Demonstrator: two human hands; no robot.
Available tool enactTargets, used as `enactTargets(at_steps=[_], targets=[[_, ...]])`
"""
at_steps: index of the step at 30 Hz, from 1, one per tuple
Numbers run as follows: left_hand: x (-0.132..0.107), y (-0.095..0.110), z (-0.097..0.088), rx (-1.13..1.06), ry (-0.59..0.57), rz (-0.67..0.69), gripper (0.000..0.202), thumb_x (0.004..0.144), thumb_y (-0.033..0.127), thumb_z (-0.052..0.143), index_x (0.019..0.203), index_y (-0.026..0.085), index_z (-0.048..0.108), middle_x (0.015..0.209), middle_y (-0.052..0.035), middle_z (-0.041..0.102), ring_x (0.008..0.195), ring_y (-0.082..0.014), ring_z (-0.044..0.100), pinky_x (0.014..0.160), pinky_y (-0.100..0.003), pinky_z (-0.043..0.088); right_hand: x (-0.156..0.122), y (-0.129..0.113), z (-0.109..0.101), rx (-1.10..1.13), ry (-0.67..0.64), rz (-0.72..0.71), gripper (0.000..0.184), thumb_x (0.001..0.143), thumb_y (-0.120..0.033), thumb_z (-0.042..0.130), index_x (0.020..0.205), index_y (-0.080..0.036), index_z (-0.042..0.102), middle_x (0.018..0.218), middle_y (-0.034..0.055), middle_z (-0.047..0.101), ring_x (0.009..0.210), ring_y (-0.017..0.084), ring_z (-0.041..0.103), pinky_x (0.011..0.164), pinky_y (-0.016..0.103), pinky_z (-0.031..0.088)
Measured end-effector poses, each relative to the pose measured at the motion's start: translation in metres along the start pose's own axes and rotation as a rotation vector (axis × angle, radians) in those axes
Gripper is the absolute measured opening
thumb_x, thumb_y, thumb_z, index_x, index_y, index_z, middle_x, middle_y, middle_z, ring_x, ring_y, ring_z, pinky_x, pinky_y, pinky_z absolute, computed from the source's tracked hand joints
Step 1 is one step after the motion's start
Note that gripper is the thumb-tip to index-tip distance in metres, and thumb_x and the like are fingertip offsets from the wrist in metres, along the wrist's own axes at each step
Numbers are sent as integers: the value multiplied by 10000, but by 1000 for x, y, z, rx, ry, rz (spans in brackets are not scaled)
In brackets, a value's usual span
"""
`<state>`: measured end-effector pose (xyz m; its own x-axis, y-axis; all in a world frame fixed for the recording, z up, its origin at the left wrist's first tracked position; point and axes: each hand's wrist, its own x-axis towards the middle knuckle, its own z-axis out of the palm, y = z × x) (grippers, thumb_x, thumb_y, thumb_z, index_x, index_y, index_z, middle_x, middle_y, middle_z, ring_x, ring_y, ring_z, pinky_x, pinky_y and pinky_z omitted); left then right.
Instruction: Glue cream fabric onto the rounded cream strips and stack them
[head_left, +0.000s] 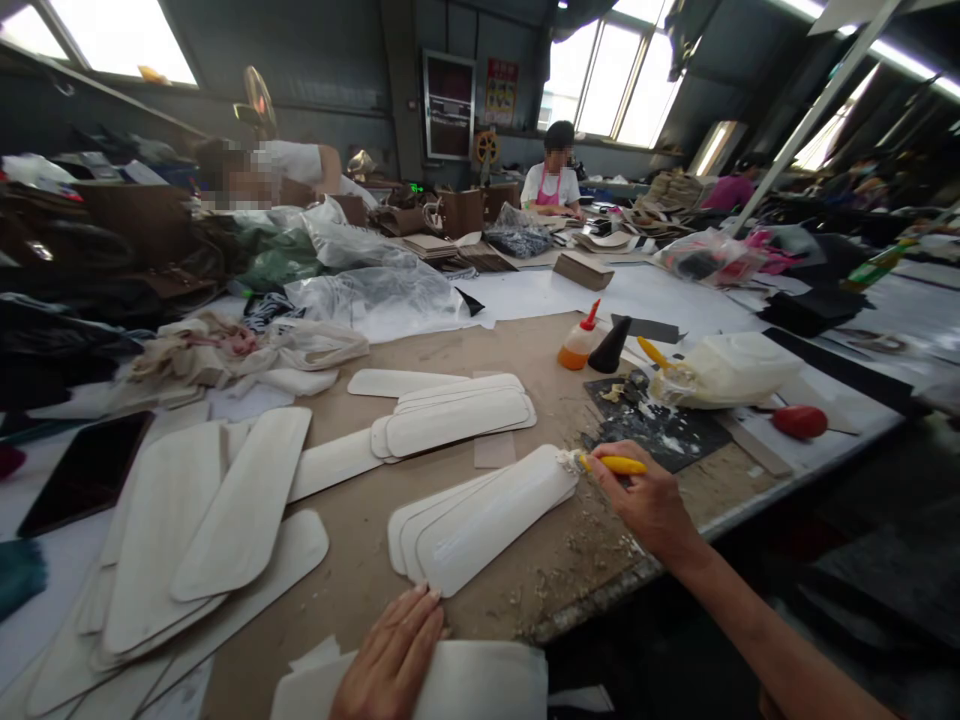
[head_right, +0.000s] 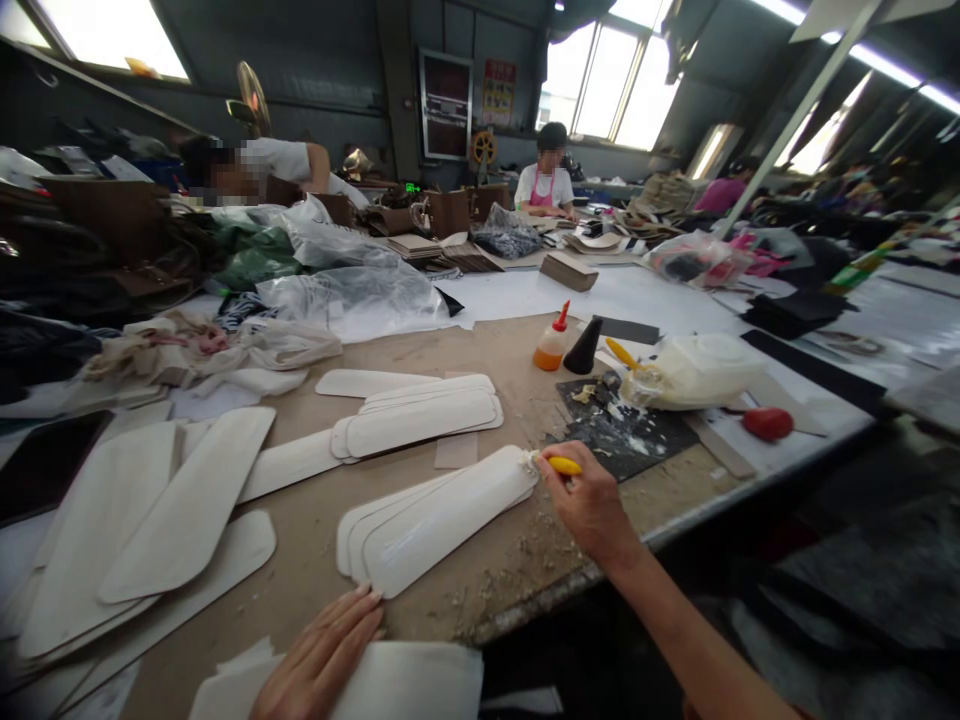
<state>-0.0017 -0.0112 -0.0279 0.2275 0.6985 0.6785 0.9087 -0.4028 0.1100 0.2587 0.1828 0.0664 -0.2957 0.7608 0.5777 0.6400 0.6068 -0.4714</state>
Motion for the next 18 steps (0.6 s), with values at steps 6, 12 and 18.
enactTargets(at_steps=[6, 12, 18], targets=[[9, 0, -19, -268, -71, -238, 368, 791, 80, 419, 1101, 175, 592, 1074, -78, 677, 1038, -190, 609, 911, -276, 472, -11, -28, 6, 189, -85, 95, 201, 854, -364, 512, 801, -189, 596, 771, 59, 626, 722, 180, 617, 694, 292, 499], [57, 12, -57, -911, 110, -1193, 192, 748, 251, 566, 881, 193, 691, 839, -28, 703, 809, -166, 628, 712, -214, 483, 6, -54, -14, 423, -238, 297, 337, 836, -525, 483, 777, -206, 574, 664, 21, 582, 623, 171, 572, 541, 258, 463], [94, 32, -61, -1364, 218, -1457, 373, 710, 469, 663, 810, 110, 648, 469, 54, 453, 418, -40, 352, 439, -182, 272, 13, -92, -9, 598, -428, 141, 372, 884, -505, 408, 748, -200, 573, 735, 48, 587, 720, 184, 577, 670, 307, 485]])
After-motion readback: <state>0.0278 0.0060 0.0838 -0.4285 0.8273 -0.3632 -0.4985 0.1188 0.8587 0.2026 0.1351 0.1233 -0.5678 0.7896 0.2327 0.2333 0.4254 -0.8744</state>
